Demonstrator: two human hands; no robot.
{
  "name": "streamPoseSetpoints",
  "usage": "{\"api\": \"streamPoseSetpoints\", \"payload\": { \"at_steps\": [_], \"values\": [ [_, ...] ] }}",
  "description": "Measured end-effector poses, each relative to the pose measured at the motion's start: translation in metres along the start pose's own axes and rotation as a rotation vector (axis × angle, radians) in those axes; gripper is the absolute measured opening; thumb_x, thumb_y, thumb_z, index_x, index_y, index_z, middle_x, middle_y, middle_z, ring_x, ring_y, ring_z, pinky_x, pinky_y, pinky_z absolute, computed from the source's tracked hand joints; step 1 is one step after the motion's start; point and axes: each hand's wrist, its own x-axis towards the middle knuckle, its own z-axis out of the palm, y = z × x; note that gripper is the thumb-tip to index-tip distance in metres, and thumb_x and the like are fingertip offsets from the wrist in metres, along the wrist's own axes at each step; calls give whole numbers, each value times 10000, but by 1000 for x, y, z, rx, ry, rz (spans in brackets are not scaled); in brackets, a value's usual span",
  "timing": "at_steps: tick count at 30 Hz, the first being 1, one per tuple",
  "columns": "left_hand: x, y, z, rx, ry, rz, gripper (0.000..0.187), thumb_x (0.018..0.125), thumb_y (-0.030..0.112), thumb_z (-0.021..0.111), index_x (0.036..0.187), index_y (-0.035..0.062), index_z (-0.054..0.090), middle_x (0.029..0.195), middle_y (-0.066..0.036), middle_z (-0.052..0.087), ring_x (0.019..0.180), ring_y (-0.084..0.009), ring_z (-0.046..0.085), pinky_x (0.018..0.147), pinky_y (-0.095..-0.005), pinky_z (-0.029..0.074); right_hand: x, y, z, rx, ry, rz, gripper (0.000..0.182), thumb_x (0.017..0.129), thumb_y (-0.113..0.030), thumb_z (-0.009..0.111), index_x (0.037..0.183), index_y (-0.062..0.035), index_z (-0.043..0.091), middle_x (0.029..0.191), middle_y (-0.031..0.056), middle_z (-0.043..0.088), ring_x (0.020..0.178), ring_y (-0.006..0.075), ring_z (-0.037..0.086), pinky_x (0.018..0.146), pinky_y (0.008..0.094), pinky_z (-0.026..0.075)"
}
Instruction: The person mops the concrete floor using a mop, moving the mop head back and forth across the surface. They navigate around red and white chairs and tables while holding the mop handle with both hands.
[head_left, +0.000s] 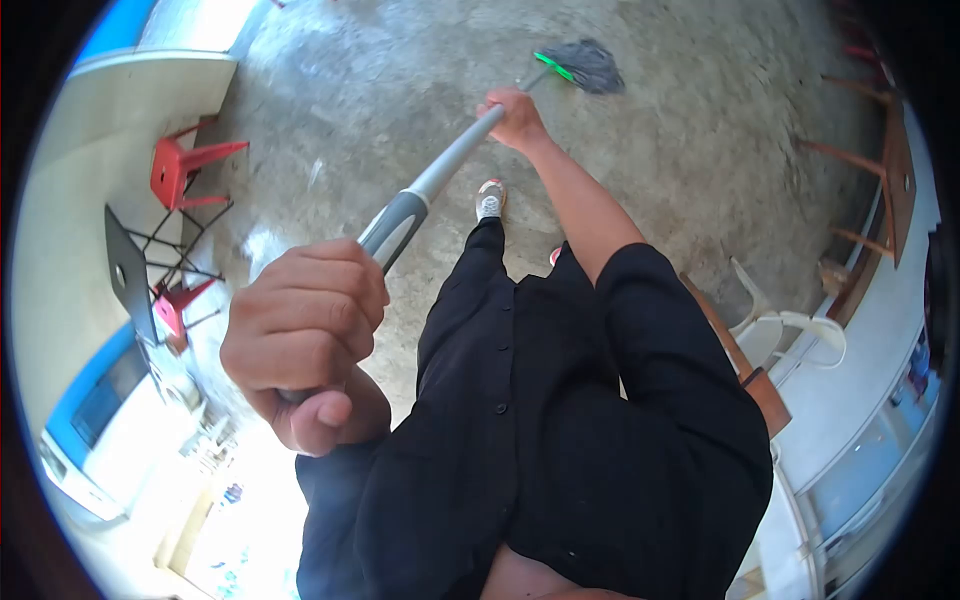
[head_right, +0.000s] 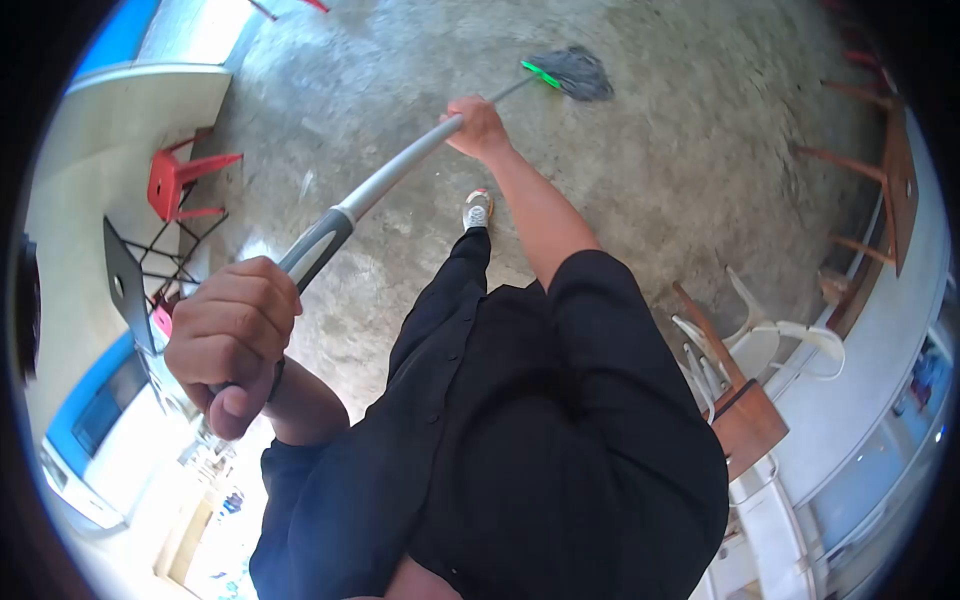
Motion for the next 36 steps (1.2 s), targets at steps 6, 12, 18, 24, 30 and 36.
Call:
{"api": "streamPoseSetpoints", "payload": {
  "at_steps": [6,12,18,24,30,36],
  "values": [
    [-41,55,-21,138,49,-41,436,906,255,610,559,30,473,507,-53,464,395,-210,452,429,-349,384,22,-88,93,124,-177,-209,291,833,-248,736,689,-56,571,742,141,631,816,362,635,741,464,517],
    [-73,79,-1,156,127,-31,415,898,264,611,573,113,402,471,-6,454,366,-162,428,434,-334,411,-21,-109,105,138,-341,-166,198,803,-249,719,736,-78,644,819,158,678,900,369,670,789,483,543],
    [-69,70,75,2,98,9,440,922,270,632,572,115,413,475,-1,463,374,-159,434,437,-314,381,-92,-58,18,80,-245,-12,132,755,-223,710,788,-96,693,858,178,700,938,388,683,834,492,554],
    [-37,41,189,-231,-121,-22,445,903,266,651,557,109,418,462,-9,470,367,-166,436,445,-314,383,-217,38,-98,69,48,134,113,704,-211,693,751,-110,677,809,158,695,899,394,678,816,513,538],
    [-4,-6,324,-497,-362,-48,361,846,200,611,553,80,436,473,-35,474,369,-200,425,456,-348,374,-378,153,-198,-73,295,317,152,645,-201,702,752,-101,662,826,155,689,882,398,665,792,511,529],
    [-11,-37,417,-593,-499,-186,332,799,192,579,529,76,424,483,-70,476,423,-232,458,544,-400,423,-520,188,-250,-125,509,495,206,784,-221,714,706,-60,613,774,150,636,818,388,629,758,460,506]
  ]
}}
